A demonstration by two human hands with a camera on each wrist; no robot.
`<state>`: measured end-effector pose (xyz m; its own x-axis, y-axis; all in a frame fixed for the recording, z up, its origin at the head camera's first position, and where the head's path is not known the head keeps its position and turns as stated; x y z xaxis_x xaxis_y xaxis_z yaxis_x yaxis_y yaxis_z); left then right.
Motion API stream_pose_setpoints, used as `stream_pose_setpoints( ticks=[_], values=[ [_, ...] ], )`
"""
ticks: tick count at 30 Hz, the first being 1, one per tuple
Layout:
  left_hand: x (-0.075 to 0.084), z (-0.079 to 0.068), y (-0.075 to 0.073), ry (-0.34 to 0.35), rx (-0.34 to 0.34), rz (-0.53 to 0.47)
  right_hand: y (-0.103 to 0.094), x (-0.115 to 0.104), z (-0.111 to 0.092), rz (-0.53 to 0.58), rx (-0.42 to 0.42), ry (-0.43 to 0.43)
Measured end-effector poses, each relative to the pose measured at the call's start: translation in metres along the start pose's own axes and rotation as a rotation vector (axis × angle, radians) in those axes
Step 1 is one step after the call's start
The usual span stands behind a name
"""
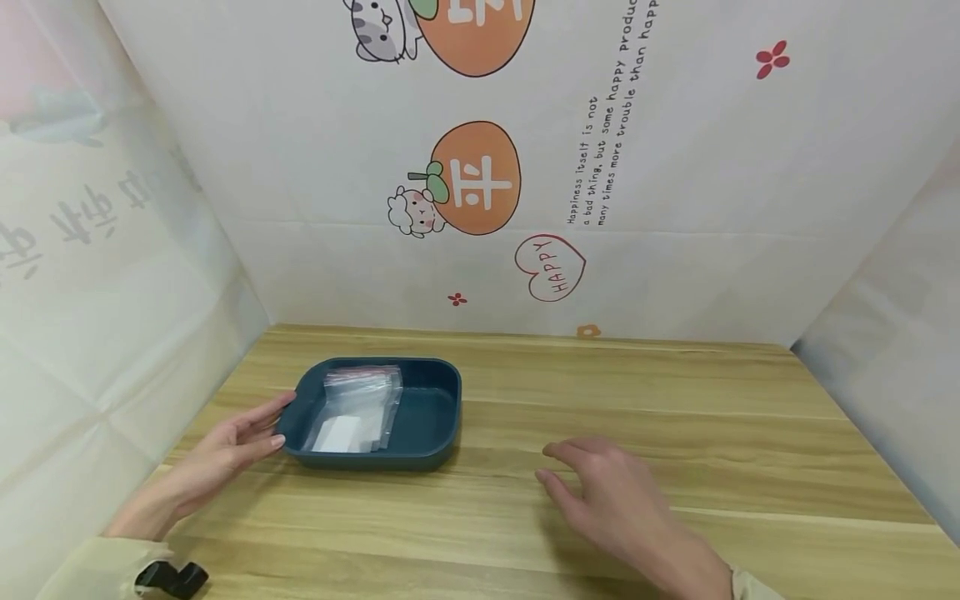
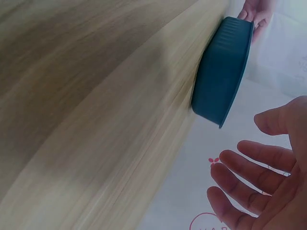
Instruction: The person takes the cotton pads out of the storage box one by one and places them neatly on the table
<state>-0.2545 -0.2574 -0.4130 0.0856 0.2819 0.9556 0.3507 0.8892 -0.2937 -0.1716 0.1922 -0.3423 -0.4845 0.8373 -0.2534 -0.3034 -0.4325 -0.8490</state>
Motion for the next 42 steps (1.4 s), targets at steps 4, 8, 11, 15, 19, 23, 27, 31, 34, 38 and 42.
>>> stream_pose_setpoints(
  ticks=[4,8,11,15,19,23,27,31,34,38,42],
  values=[
    [0.0,0.002,0.004,-0.005,-0.005,0.0,0.003,-0.005,0.004,0.007,0.004,-0.018],
    [0.0,0.003,0.006,-0.001,-0.016,-0.018,0.006,-0.009,0.011,0.016,-0.014,-0.022],
    [-0.001,0.006,0.005,-0.006,-0.015,-0.042,0.01,-0.014,0.022,0.061,-0.058,-0.019],
    [-0.002,0.013,0.004,-0.004,-0.022,-0.059,0.015,-0.027,0.049,0.156,-0.136,-0.046],
    [-0.002,0.019,0.006,0.006,-0.044,-0.069,0.027,-0.045,0.088,0.227,-0.246,-0.06],
    [-0.004,0.019,0.008,0.006,-0.046,-0.082,0.048,-0.063,0.126,0.257,-0.362,-0.06],
    [-0.006,0.018,0.01,0.013,-0.047,-0.089,0.078,-0.077,0.154,0.234,-0.482,-0.076],
    [-0.003,0.018,0.012,0.031,-0.057,-0.107,0.11,-0.087,0.172,0.158,-0.604,-0.098],
    [-0.002,0.017,0.013,0.037,-0.059,-0.119,0.132,-0.093,0.178,0.078,-0.655,-0.131],
    [-0.002,0.016,0.013,0.036,-0.058,-0.121,0.155,-0.098,0.181,0.016,-0.699,-0.147],
    [-0.001,0.018,0.013,0.036,-0.064,-0.102,0.168,-0.101,0.182,0.001,-0.74,-0.13]
  ],
)
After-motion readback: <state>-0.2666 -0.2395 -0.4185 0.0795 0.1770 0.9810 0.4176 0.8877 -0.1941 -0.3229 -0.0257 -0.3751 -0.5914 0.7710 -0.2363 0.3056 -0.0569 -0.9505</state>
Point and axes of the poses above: each hand's wrist, its own z-axis towards the middle knuckle, its own y-axis out of the palm, x = y × z, the point moved 8 cm from there along z, towards the middle knuckle
